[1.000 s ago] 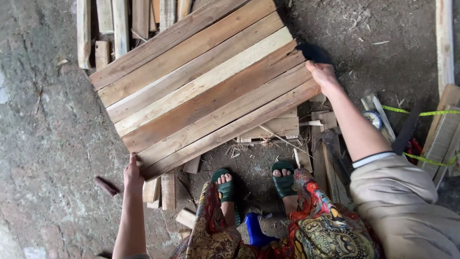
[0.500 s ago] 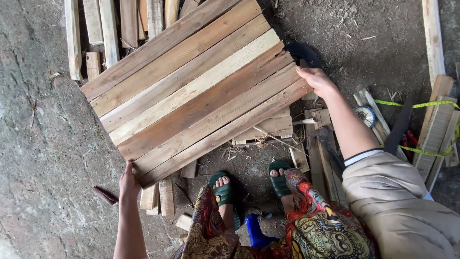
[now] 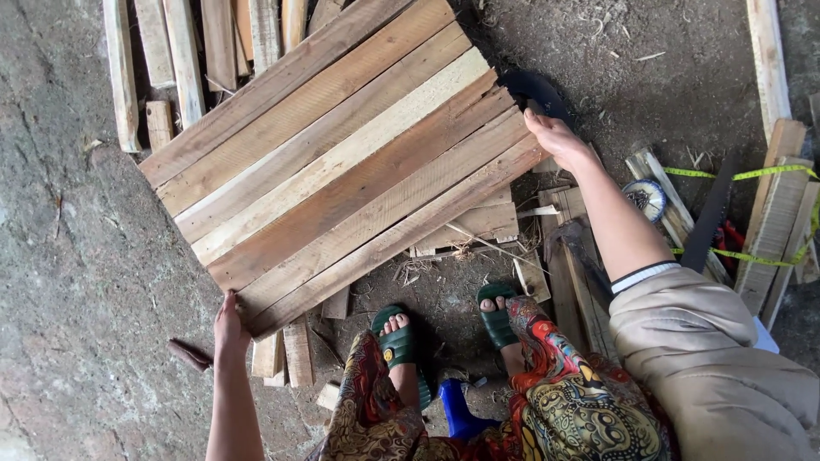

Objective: Assembling a wooden panel by aligning planks and nailing them together manually.

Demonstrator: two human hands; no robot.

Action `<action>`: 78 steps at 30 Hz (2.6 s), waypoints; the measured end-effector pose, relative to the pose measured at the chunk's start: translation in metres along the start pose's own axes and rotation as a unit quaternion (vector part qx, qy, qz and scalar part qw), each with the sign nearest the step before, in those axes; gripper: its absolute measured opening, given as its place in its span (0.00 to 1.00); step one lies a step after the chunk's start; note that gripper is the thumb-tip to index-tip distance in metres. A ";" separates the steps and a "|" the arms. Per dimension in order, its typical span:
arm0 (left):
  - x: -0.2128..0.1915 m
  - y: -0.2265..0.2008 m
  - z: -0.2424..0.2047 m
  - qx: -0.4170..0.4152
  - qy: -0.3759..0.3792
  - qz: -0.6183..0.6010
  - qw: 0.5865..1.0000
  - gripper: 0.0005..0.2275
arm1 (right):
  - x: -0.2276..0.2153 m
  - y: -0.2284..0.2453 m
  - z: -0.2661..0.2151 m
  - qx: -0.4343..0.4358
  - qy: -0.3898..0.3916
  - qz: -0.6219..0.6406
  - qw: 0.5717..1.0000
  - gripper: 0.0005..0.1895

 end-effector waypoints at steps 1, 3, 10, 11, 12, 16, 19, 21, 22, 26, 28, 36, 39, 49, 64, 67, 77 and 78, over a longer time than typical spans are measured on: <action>0.000 -0.001 0.002 0.010 0.000 0.011 1.000 0.21 | -0.002 -0.002 0.001 0.013 0.007 -0.013 1.000 0.40; 0.012 -0.011 -0.011 0.016 0.001 0.024 1.000 0.23 | -0.016 0.000 -0.003 -0.031 -0.044 -0.049 0.997 0.31; 0.026 -0.028 -0.033 0.082 0.004 0.108 0.991 0.24 | -0.039 -0.035 -0.168 -0.130 -0.194 -0.169 0.958 0.16; 0.023 -0.022 -0.025 0.082 0.005 0.107 0.991 0.24 | -0.032 -0.071 -0.190 -0.130 -0.195 -0.170 0.957 0.16; 0.020 -0.018 -0.018 0.091 0.002 0.110 0.990 0.24 | -0.023 -0.110 -0.209 -0.061 -0.191 -0.287 0.937 0.17; 0.018 -0.015 -0.011 0.113 -0.015 0.119 0.986 0.22 | 0.009 -0.163 -0.295 0.053 -0.182 -0.380 0.905 0.29; 0.023 -0.022 -0.016 0.117 -0.032 0.118 0.986 0.21 | 0.011 -0.158 -0.289 0.028 -0.219 -0.381 0.898 0.33; 0.031 -0.030 -0.031 0.125 -0.039 0.139 0.982 0.23 | 0.004 -0.163 -0.279 0.039 -0.191 -0.375 0.906 0.31; 0.034 -0.037 -0.037 0.132 -0.049 0.158 0.977 0.26 | 0.003 -0.165 -0.269 0.049 -0.160 -0.371 0.913 0.29; 0.024 -0.025 -0.017 0.133 -0.078 0.205 0.966 0.29 | -0.002 -0.189 -0.249 0.071 -0.045 -0.389 0.917 0.28; 0.010 -0.014 0.005 0.134 -0.109 0.257 0.951 0.30 | -0.005 -0.188 -0.257 0.078 -0.027 -0.293 0.953 0.25; 0.013 -0.025 -0.015 0.152 -0.127 0.294 0.935 0.32 | -0.028 -0.130 -0.300 0.030 -0.146 -0.190 0.970 0.09; 0.013 -0.021 -0.004 0.163 -0.129 0.309 0.928 0.32 | -0.036 -0.064 -0.309 -0.005 -0.186 -0.171 0.967 0.13; 0.014 -0.014 0.002 0.141 -0.135 0.307 0.932 0.32 | -0.002 0.071 -0.218 -0.085 -0.098 -0.173 0.976 0.28; 0.016 -0.018 0.000 0.128 -0.135 0.324 0.927 0.33 | -0.001 0.053 -0.201 -0.036 -0.075 -0.255 0.963 0.27; 0.017 -0.022 -0.007 0.134 -0.133 0.331 0.925 0.33 | -0.006 0.072 -0.221 -0.043 -0.087 -0.242 0.965 0.28; 0.020 -0.022 -0.008 0.127 -0.139 0.317 0.929 0.32 | -0.019 0.049 -0.175 -0.067 -0.126 -0.163 0.976 0.25; 0.022 -0.024 -0.010 0.127 -0.139 0.318 0.929 0.32 | -0.027 0.041 -0.163 -0.073 -0.112 -0.108 0.985 0.19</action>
Point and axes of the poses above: each hand's wrist, its own z-axis towards the middle knuckle, its own x-axis out of the palm, y = z × x, the point moved 8 cm from there along z, towards the middle knuckle, and after that the axes turned 10 degrees about y, right-handed, at the moved point
